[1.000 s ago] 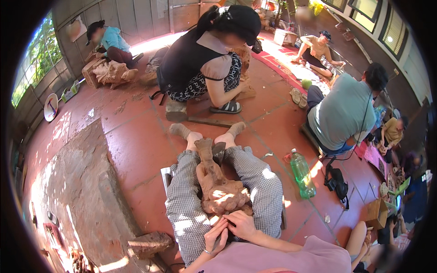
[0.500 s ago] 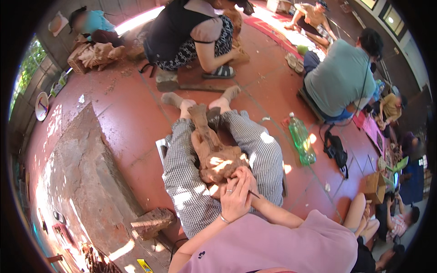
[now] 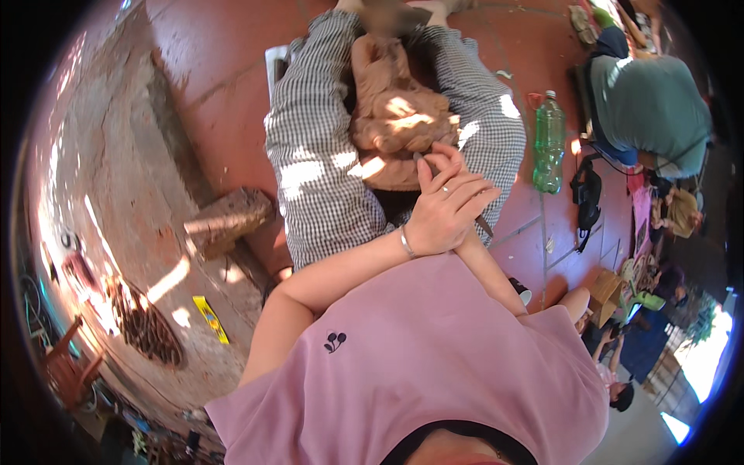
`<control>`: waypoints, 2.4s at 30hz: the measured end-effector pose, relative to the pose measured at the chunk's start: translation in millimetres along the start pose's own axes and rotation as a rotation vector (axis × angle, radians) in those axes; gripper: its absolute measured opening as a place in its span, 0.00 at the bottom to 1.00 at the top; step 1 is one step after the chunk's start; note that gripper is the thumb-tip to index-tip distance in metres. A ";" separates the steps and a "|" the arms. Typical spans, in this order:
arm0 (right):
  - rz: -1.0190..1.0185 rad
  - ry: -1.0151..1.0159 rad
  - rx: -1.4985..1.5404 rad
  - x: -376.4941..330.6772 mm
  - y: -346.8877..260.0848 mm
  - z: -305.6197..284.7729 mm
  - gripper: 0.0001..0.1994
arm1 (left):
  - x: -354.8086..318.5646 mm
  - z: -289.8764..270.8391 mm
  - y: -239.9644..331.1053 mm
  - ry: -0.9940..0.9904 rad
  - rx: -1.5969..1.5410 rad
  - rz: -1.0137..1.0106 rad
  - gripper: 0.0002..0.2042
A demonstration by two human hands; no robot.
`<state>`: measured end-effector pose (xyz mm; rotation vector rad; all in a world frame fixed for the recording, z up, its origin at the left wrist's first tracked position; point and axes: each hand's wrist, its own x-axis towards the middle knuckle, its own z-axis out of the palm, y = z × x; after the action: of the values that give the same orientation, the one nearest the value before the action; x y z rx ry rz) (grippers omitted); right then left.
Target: The person sits on the floor and carves a piece of wood using a knife. They hold the wood on their lap and repeatedly scrape and shape it with the tool.
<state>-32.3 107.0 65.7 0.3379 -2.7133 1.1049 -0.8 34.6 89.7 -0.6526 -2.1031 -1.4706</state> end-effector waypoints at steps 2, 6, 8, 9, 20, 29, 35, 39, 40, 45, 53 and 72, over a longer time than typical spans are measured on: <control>0.031 -0.015 0.027 0.7 -1.3 1.6 0.14 | 1.1 -4.8 -4.4 0.030 0.008 -0.041 0.21; 0.075 -0.044 0.039 1.5 0.5 2.7 0.15 | 2.0 -3.9 -12.3 0.067 -0.002 -0.058 0.21; 0.093 -0.054 0.039 1.8 4.0 3.4 0.15 | 2.1 -2.1 -12.2 0.078 -0.018 -0.056 0.21; 0.095 -0.052 0.037 2.0 4.8 3.5 0.15 | 2.8 -1.6 -12.4 0.079 -0.019 -0.053 0.21; 0.099 -0.059 0.006 -1.5 9.9 2.4 0.16 | 18.2 -1.6 -14.4 0.138 -0.037 -0.126 0.23; 0.137 -0.042 0.087 6.0 0.3 2.9 0.17 | 29.1 -6.1 -15.3 0.117 -0.061 -0.178 0.27; 0.046 -0.078 -0.033 11.3 4.5 -3.5 0.12 | 28.7 -23.2 -17.6 -0.006 -0.125 -0.194 0.26; -0.034 -0.148 -0.168 20.3 -3.4 -18.1 0.09 | 10.7 -33.9 -39.8 0.017 -0.145 -0.192 0.24; -0.044 -0.159 -0.194 21.4 -10.7 -17.8 0.08 | 2.7 -36.8 -43.7 0.055 -0.093 -0.239 0.22; -0.070 0.003 -0.130 21.2 -10.6 -11.3 0.05 | -6.5 -59.4 -76.6 0.168 0.247 -0.391 0.20; -0.137 -0.031 -0.256 20.2 -15.6 -7.4 0.05 | -15.6 -41.7 -104.4 0.119 0.090 -0.615 0.25; -0.232 -0.047 -0.243 7.0 -5.6 -6.7 0.07 | -18.5 -41.1 -106.4 0.095 0.154 -0.535 0.26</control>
<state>-36.8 106.8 75.9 0.6257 -2.7217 0.7067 -48.9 -38.7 14.5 0.0503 -2.3948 -1.5382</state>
